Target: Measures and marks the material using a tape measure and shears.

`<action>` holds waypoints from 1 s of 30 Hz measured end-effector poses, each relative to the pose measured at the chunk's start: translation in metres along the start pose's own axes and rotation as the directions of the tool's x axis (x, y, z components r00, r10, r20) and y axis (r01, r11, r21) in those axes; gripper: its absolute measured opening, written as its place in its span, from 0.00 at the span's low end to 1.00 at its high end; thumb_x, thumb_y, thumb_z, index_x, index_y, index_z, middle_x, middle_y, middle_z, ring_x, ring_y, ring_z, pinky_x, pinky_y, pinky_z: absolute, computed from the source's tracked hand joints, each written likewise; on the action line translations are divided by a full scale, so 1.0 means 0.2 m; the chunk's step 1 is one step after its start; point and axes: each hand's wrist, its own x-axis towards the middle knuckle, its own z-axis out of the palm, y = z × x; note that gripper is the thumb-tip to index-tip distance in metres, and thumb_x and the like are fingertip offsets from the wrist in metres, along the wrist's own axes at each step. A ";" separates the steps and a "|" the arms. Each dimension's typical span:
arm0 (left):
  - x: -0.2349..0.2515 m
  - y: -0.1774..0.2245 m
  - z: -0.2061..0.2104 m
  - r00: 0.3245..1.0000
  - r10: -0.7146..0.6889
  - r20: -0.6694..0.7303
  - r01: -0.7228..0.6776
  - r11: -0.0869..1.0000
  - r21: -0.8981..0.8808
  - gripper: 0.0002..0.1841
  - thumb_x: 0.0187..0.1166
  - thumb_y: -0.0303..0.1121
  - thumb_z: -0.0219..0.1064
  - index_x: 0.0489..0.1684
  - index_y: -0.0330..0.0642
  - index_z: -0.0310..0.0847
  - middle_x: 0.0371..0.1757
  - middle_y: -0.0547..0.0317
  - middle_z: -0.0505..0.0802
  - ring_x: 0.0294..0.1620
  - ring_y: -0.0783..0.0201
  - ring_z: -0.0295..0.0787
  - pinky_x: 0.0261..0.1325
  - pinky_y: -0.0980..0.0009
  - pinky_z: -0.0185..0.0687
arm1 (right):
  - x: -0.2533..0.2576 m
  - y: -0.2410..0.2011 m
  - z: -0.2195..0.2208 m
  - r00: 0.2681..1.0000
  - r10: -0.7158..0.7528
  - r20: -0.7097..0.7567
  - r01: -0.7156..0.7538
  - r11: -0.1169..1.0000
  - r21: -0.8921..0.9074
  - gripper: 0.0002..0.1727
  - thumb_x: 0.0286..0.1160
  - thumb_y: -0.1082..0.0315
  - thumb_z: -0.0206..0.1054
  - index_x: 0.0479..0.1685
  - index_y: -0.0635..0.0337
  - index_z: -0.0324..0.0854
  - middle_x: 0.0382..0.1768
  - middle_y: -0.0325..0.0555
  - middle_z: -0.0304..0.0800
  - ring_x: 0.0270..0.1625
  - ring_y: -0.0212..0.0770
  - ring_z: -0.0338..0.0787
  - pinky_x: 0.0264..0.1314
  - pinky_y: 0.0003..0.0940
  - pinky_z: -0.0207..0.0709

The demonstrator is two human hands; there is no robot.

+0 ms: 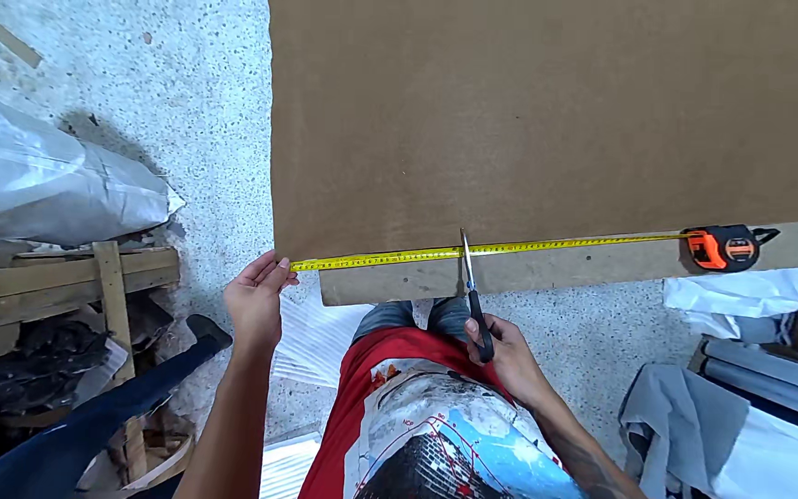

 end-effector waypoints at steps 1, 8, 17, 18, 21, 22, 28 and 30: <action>0.00 0.00 0.00 1.000 0.001 0.001 -0.001 1.000 -0.001 0.16 0.76 0.23 0.74 0.62 0.34 0.86 0.43 0.56 0.97 0.35 0.64 0.95 0.44 0.67 0.95 | 0.00 0.00 0.00 1.000 -0.003 0.003 0.003 1.000 0.014 0.27 0.78 0.41 0.69 0.35 0.60 0.82 0.22 0.44 0.82 0.24 0.38 0.82 0.30 0.32 0.78; 0.02 -0.03 -0.02 1.000 -0.006 0.015 0.006 1.000 -0.001 0.17 0.76 0.22 0.73 0.63 0.35 0.86 0.43 0.55 0.97 0.35 0.64 0.95 0.44 0.68 0.95 | 0.05 0.01 0.02 1.000 -0.023 0.009 0.022 0.998 0.064 0.27 0.77 0.41 0.69 0.36 0.60 0.81 0.22 0.43 0.81 0.24 0.37 0.80 0.31 0.31 0.76; 0.02 -0.03 -0.02 1.000 -0.026 -0.006 0.026 1.000 -0.016 0.17 0.76 0.21 0.73 0.62 0.33 0.86 0.42 0.54 0.97 0.34 0.64 0.95 0.42 0.68 0.94 | 0.06 0.04 0.05 0.998 -0.053 0.023 0.051 0.996 0.071 0.26 0.79 0.41 0.68 0.37 0.60 0.81 0.23 0.42 0.80 0.24 0.37 0.79 0.30 0.32 0.76; 0.03 -0.03 -0.02 0.999 -0.035 -0.009 0.035 0.999 -0.026 0.17 0.76 0.22 0.73 0.62 0.33 0.86 0.42 0.54 0.96 0.34 0.65 0.94 0.42 0.68 0.94 | 0.06 0.03 0.05 0.998 -0.064 0.024 0.061 0.995 0.084 0.25 0.80 0.43 0.67 0.37 0.60 0.81 0.23 0.41 0.79 0.24 0.36 0.78 0.29 0.31 0.75; 0.02 -0.03 -0.01 0.997 -0.072 0.002 0.072 0.995 -0.065 0.16 0.78 0.23 0.72 0.64 0.34 0.85 0.43 0.54 0.96 0.34 0.64 0.93 0.44 0.67 0.92 | 0.07 0.04 0.04 0.997 -0.079 0.011 0.079 0.995 0.054 0.24 0.81 0.44 0.66 0.39 0.59 0.82 0.23 0.40 0.80 0.23 0.34 0.78 0.28 0.30 0.75; 0.02 -0.03 0.00 0.997 -0.078 0.002 0.078 0.994 -0.082 0.16 0.78 0.23 0.72 0.63 0.34 0.85 0.42 0.54 0.96 0.33 0.64 0.92 0.43 0.67 0.92 | 0.07 0.04 0.04 0.996 -0.089 0.008 0.088 0.995 0.040 0.24 0.81 0.44 0.65 0.39 0.59 0.82 0.23 0.40 0.81 0.23 0.34 0.79 0.28 0.30 0.76; 0.02 -0.05 -0.01 0.998 -0.066 0.000 0.065 0.987 -0.149 0.25 0.75 0.23 0.75 0.71 0.37 0.75 0.45 0.50 0.95 0.34 0.60 0.93 0.44 0.62 0.93 | 0.10 0.07 0.04 0.993 -0.118 0.024 0.114 0.988 0.106 0.27 0.78 0.39 0.67 0.40 0.58 0.82 0.26 0.40 0.83 0.23 0.33 0.80 0.27 0.28 0.77; 0.02 -0.05 -0.01 0.997 -0.072 -0.007 0.070 0.985 -0.155 0.26 0.74 0.23 0.75 0.72 0.38 0.73 0.45 0.49 0.94 0.34 0.59 0.94 0.44 0.62 0.93 | 0.11 0.05 0.04 0.993 -0.119 0.027 0.115 0.987 0.111 0.28 0.78 0.38 0.67 0.39 0.58 0.82 0.26 0.41 0.82 0.24 0.34 0.80 0.28 0.29 0.78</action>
